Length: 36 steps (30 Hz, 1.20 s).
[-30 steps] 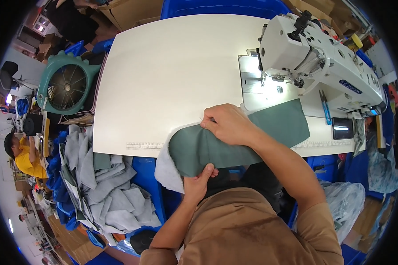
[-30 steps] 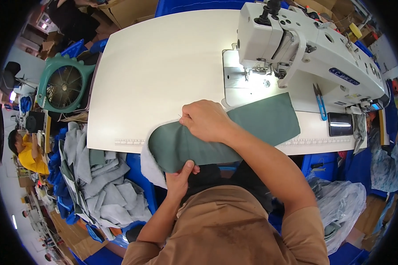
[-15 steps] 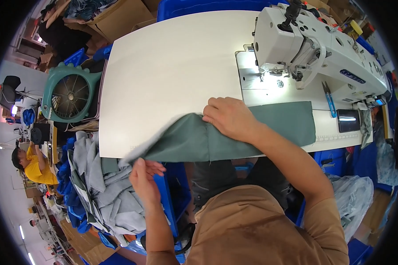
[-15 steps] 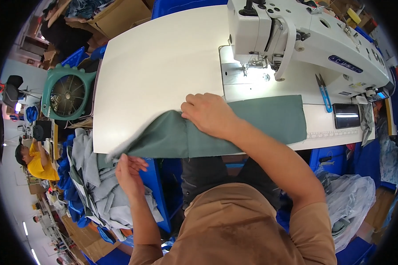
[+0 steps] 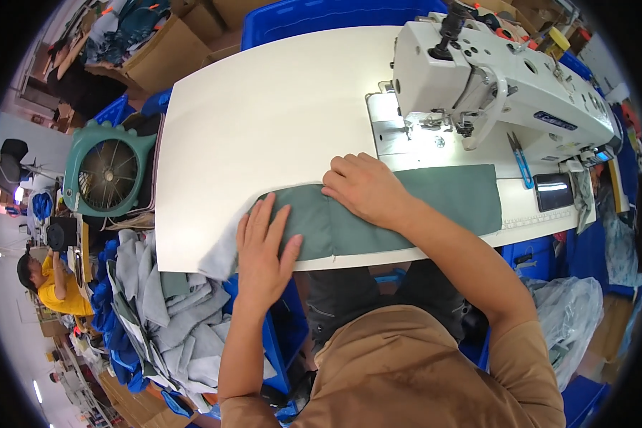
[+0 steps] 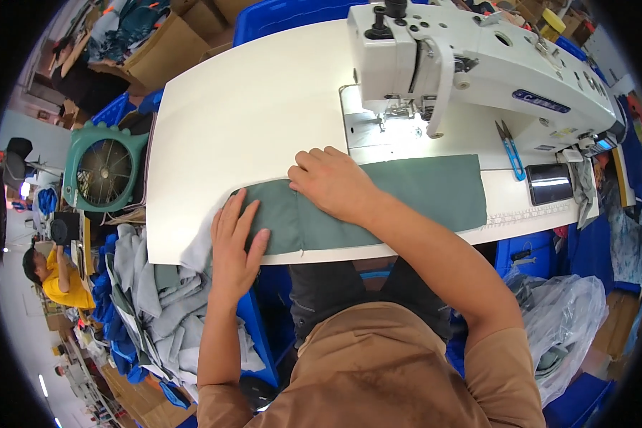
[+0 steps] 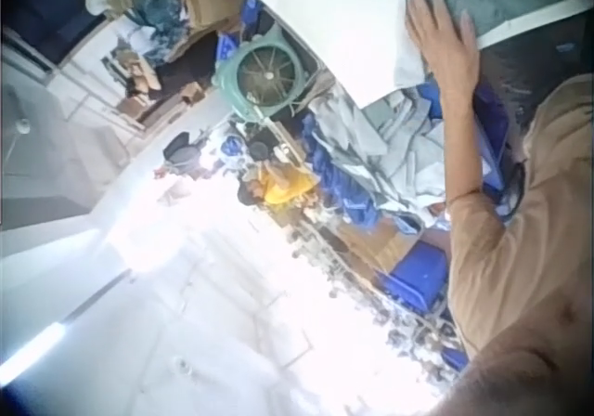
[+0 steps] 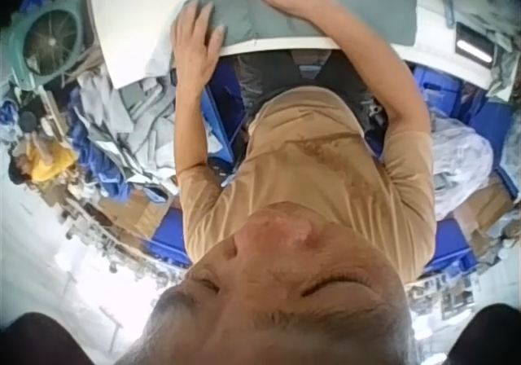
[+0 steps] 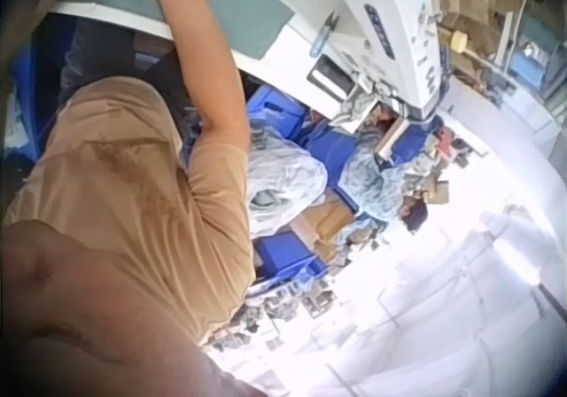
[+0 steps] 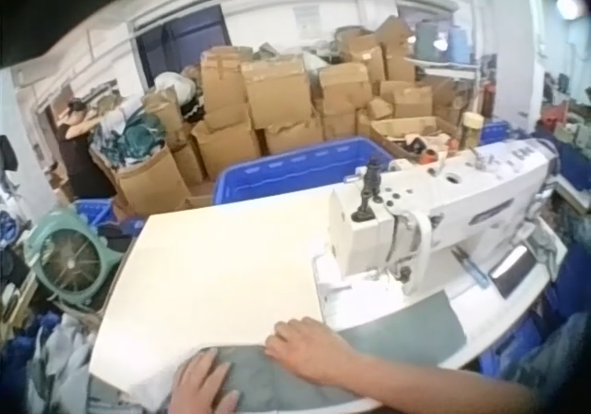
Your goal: Sewing a piece of padding to a fabric strip using an industrial sewing machine.
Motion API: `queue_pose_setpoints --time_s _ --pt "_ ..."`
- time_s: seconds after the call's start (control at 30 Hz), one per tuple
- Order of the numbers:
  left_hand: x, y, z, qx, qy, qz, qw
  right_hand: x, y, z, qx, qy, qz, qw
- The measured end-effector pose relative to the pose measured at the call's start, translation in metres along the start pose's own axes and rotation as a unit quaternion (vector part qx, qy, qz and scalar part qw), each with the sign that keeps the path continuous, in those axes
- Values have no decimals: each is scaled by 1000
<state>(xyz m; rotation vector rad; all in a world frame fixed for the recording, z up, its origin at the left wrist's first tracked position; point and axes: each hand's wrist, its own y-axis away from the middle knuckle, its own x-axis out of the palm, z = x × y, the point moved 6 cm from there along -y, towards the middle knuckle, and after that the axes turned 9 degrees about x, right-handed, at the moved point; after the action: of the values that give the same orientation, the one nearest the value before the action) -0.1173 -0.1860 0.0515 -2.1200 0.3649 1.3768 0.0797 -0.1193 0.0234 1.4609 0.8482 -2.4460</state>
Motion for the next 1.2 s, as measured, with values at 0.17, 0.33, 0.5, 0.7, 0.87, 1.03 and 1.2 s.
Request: queue_pose_setpoints --time_s 0.17,0.33,0.5,0.7,0.87,1.03,1.2 --pt "18 11 28 -28 -31 76 996 -20 9 34 -1 77 -19 997" --pt "17 8 25 -34 -38 78 996 -7 65 64 50 -10 50 997" --pt "12 7 30 -36 -57 76 995 -16 92 49 104 15 75 992" --pt "8 -18 11 19 -78 55 995 -21 92 39 108 -21 86 990" --pt "28 -44 -32 107 117 95 983 -18 95 36 121 -30 82 989" --pt "43 -36 -9 110 15 182 977 -48 128 -9 205 -1 19 979" --pt "39 -36 -3 119 17 176 977 -85 149 -51 309 106 -91 941"
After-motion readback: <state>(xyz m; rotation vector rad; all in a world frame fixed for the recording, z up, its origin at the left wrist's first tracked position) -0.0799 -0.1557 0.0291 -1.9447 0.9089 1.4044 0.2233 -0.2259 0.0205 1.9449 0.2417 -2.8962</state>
